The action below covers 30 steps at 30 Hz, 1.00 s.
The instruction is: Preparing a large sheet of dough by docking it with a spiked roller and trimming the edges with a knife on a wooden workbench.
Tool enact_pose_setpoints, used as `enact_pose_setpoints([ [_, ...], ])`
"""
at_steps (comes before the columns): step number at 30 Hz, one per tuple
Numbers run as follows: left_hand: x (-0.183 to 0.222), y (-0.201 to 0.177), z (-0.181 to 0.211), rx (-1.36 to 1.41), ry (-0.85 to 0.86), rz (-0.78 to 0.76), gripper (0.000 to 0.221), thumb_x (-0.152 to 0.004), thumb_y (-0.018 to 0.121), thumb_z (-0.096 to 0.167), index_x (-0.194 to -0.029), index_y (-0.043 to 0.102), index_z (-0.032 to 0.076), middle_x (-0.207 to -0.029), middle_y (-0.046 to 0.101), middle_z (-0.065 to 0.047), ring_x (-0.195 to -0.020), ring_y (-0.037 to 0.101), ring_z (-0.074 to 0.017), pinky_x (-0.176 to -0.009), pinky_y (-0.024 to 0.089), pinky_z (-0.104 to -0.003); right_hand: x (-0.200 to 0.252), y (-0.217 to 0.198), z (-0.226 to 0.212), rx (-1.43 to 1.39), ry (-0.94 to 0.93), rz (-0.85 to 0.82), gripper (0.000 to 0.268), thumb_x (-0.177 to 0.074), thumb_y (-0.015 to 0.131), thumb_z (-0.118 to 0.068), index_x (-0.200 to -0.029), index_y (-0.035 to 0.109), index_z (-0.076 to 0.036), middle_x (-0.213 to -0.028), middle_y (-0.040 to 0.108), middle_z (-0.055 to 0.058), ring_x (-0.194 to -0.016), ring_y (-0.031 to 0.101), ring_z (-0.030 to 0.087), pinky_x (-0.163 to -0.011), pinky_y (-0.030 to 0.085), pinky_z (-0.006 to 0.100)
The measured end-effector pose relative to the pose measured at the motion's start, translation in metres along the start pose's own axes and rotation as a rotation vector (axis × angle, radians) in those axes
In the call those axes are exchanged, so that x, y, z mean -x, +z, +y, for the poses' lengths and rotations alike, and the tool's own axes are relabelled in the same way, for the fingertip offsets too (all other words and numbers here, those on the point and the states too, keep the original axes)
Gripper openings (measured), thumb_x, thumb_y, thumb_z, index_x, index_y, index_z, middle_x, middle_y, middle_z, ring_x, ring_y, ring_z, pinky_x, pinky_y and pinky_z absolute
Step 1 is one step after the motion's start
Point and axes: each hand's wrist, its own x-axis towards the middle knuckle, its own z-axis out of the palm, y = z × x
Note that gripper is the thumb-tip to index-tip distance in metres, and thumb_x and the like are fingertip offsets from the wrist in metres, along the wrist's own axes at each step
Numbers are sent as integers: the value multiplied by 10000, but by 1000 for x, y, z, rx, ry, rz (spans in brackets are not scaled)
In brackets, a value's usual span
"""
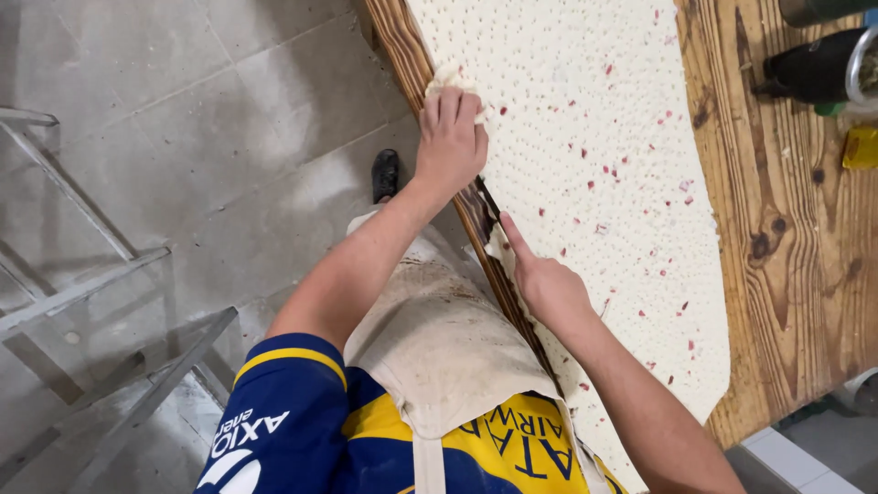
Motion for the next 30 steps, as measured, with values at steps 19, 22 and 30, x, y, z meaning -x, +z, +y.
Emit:
enact_pose_setpoints([
  [19,22,56,-4,-488,-150,113,417,-1011,595,348,-1361,486,149,-1347,496,-145,-1230,507,-330,-1033,521,-530,131,89,78,-37,178,-160,943,-969,335,5,-1647,-43,-530,-583,473,68,-467,427,233,-443,342,388],
  [22,24,54,1,-592,-133,183,440,-984,610,442,-1364,514,242,-1392,418,-111,-1317,409,-331,-1031,492,-565,151,110,94,-14,220,-151,1007,-919,345,30,-1639,-36,-563,-565,499,65,-443,425,244,-421,327,393],
  [30,137,29,102,-128,120,59,442,-894,665,228,-1323,572,186,-1452,393,-67,-1401,367,-266,-1079,285,-577,205,163,132,85,176,-135,1107,-857,420,85,-1658,-79,-494,-498,444,10,-399,320,191,-367,240,364],
])
